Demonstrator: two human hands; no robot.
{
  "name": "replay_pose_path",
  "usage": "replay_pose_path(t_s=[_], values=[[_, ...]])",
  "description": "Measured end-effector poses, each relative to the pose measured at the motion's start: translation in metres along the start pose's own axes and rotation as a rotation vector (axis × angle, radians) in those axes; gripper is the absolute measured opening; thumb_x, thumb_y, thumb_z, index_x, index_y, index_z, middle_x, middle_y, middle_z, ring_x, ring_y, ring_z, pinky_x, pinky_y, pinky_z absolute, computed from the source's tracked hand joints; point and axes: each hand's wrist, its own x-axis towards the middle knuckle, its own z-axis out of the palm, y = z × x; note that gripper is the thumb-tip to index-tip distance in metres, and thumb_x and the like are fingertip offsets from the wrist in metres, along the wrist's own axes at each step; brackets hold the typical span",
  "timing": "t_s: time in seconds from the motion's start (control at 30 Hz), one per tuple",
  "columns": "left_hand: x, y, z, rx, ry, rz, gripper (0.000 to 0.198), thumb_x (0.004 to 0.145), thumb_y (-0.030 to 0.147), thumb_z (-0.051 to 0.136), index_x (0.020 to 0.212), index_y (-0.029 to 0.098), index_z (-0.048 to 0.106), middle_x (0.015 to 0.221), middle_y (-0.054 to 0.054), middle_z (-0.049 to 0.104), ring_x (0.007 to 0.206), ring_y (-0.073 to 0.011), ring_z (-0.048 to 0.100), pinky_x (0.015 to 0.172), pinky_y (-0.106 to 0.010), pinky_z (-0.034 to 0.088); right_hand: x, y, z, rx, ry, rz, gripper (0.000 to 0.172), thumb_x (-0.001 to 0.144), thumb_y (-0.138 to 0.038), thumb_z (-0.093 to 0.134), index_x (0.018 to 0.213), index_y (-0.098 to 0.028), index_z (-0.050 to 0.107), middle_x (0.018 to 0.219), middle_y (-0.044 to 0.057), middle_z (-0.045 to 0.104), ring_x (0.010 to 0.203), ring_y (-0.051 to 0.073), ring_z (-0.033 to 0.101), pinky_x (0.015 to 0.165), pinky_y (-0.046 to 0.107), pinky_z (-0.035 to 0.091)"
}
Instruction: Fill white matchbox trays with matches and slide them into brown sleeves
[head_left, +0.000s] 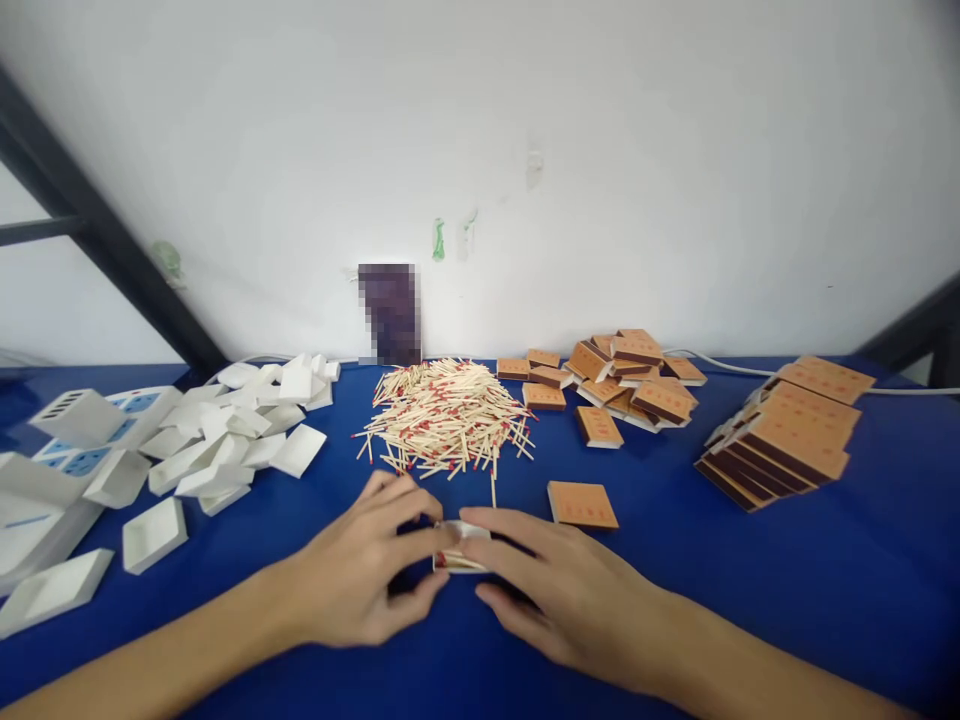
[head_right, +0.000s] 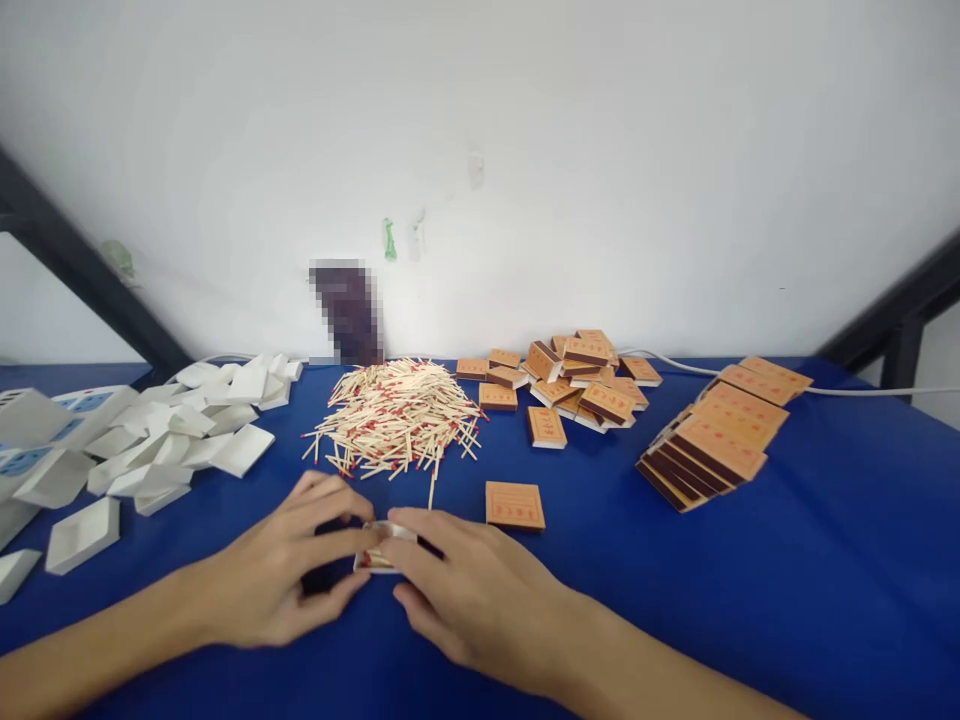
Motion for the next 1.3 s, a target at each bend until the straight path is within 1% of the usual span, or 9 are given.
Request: replay_pose_path(t_s=[0.17,0.23,0.33,0.53,0.7,0.8,1.0,1.2,1.3], values=[[0.001,-0.003,-0.001,0.057,0.025,0.035,0.024,0.088,0.022,0.059,0.111,0.019,0.066,0.097,-0.007,0.064,0.089,-0.0195,0.056,0.084,-0.038,0.039,-0.001,0.006,0.003,0.219,-0.004,0.065,0.017,0.089,-0.014,0.054,0.105,-0.016,0.060,0.123,0.013,0.064,0.104,0.019,0.066,0.087,0.032,0.058],[0.001,-0.004,-0.001,0.059,0.022,0.046,0.022,0.088,0.024,0.060,0.108,0.019,0.067,0.097,-0.007,0.065,0.088,-0.0194,0.056,0.085,-0.037,0.040,0.001,0.007,0.002,0.252,0.016,0.067,0.009,0.087,-0.013,0.056,0.094,-0.017,0.060,0.119,0.012,0.065,0.101,0.018,0.066,0.085,0.031,0.058],[0.000,-0.005,-0.001,0.070,0.019,0.059,0.021,0.089,0.025,0.059,0.106,0.018,0.068,0.098,-0.008,0.067,0.089,-0.0195,0.057,0.087,-0.037,0.041,0.002,0.009,0.000,0.263,0.049,0.069,0.006,0.087,-0.013,0.057,0.087,-0.018,0.061,0.115,0.011,0.066,0.103,0.019,0.066,0.087,0.032,0.057],[0.004,-0.008,-0.002,0.107,-0.020,0.107,0.023,0.092,0.029,0.055,0.104,0.017,0.070,0.097,-0.008,0.069,0.087,-0.0184,0.060,0.088,-0.037,0.043,-0.001,0.011,-0.001,0.175,0.034,0.010,0.018,0.095,-0.016,0.052,0.095,-0.017,0.070,0.115,0.011,0.070,0.103,0.018,0.068,0.089,0.033,0.057],[0.004,-0.009,-0.002,0.168,-0.039,0.127,0.026,0.096,0.032,0.050,0.102,0.017,0.071,0.102,-0.009,0.070,0.091,-0.0197,0.061,0.089,-0.037,0.042,0.000,0.009,-0.009,0.111,-0.089,0.020,0.026,0.098,-0.019,0.049,0.106,-0.017,0.073,0.125,0.011,0.067,0.107,0.018,0.068,0.094,0.033,0.055],[0.003,-0.010,-0.001,0.175,-0.053,0.127,0.026,0.097,0.031,0.049,0.104,0.017,0.071,0.105,-0.009,0.070,0.091,-0.0195,0.063,0.089,-0.037,0.042,0.003,0.005,-0.014,0.142,-0.105,0.041,0.027,0.098,-0.020,0.048,0.109,-0.018,0.073,0.124,0.010,0.067,0.107,0.018,0.067,0.094,0.032,0.054],[0.009,-0.007,-0.003,0.178,-0.032,0.104,0.023,0.089,0.028,0.056,0.100,0.016,0.072,0.100,-0.008,0.071,0.090,-0.0210,0.063,0.090,-0.038,0.043,0.007,0.006,-0.013,0.204,-0.071,0.173,0.021,0.095,-0.024,0.054,0.096,-0.020,0.075,0.117,0.009,0.066,0.105,0.019,0.065,0.093,0.035,0.052],[0.026,-0.002,-0.015,0.126,-0.203,0.061,0.022,0.078,0.024,0.064,0.096,0.016,0.073,0.095,-0.007,0.070,0.087,-0.0206,0.063,0.085,-0.034,0.046,0.009,0.009,-0.014,0.298,-0.078,0.231,0.018,0.094,-0.026,0.058,0.089,-0.021,0.075,0.115,0.007,0.066,0.103,0.018,0.064,0.093,0.034,0.050],[0.027,0.000,-0.015,0.080,-0.184,0.043,0.020,0.079,0.026,0.064,0.094,0.017,0.073,0.093,-0.006,0.069,0.086,-0.0198,0.062,0.085,-0.034,0.046,0.011,0.010,-0.014,0.297,-0.079,0.213,0.018,0.094,-0.026,0.057,0.092,-0.021,0.073,0.112,0.007,0.067,0.100,0.018,0.065,0.091,0.034,0.050]])
